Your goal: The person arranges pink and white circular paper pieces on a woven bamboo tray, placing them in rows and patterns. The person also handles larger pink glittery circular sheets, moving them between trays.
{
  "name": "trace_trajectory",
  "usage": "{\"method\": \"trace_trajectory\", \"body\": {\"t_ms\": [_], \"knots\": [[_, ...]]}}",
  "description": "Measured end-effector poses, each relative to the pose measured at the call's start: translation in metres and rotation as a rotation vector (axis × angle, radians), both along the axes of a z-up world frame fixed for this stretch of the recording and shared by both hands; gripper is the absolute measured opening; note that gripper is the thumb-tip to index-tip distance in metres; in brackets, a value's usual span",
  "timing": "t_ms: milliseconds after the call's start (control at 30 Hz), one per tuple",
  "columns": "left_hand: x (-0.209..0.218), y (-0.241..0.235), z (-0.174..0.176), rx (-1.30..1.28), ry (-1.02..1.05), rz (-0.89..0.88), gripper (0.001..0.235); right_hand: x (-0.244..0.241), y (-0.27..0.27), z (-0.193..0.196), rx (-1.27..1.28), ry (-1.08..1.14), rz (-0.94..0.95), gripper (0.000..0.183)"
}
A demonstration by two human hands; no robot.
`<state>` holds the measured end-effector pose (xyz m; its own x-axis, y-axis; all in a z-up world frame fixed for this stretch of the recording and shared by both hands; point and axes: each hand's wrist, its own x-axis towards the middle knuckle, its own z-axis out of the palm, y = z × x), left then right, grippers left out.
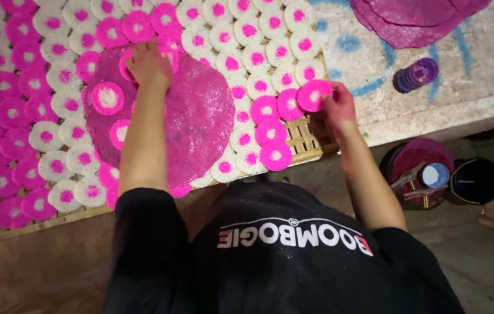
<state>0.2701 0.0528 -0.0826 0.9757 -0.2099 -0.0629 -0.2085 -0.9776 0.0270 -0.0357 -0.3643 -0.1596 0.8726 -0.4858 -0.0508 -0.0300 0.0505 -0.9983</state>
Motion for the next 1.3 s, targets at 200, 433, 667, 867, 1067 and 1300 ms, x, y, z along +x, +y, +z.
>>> {"method": "trace_trajectory", "body": {"t_ms": [200, 433, 667, 867, 1067, 1300], "knots": [[0.008, 0.007, 0.015, 0.044, 0.093, 0.064, 0.044, 0.000, 0.042, 0.051, -0.969, 0.032, -0.156, 0.043], [-0.076, -0.008, 0.103, -0.405, 0.175, 0.024, 0.038, 0.002, 0.078, 0.107, -0.866, 0.080, -0.109, 0.046], [-0.219, -0.093, 0.129, -0.682, 0.308, -0.535, 0.043, 0.013, 0.107, 0.080, 0.913, 0.164, 0.252, 0.034], [-0.165, -0.016, 0.056, -0.745, -0.036, -0.307, 0.032, -0.025, 0.045, 0.045, 0.235, 0.095, 0.122, 0.026], [-0.050, 0.085, -0.015, -0.032, -0.025, 0.206, 0.083, -0.050, 0.060, 0.023, 0.079, 0.222, 0.264, 0.024], [-0.014, 0.103, -0.029, -0.106, -0.064, 0.237, 0.046, -0.046, 0.097, 0.056, -0.807, 0.216, 0.078, 0.038]]}}
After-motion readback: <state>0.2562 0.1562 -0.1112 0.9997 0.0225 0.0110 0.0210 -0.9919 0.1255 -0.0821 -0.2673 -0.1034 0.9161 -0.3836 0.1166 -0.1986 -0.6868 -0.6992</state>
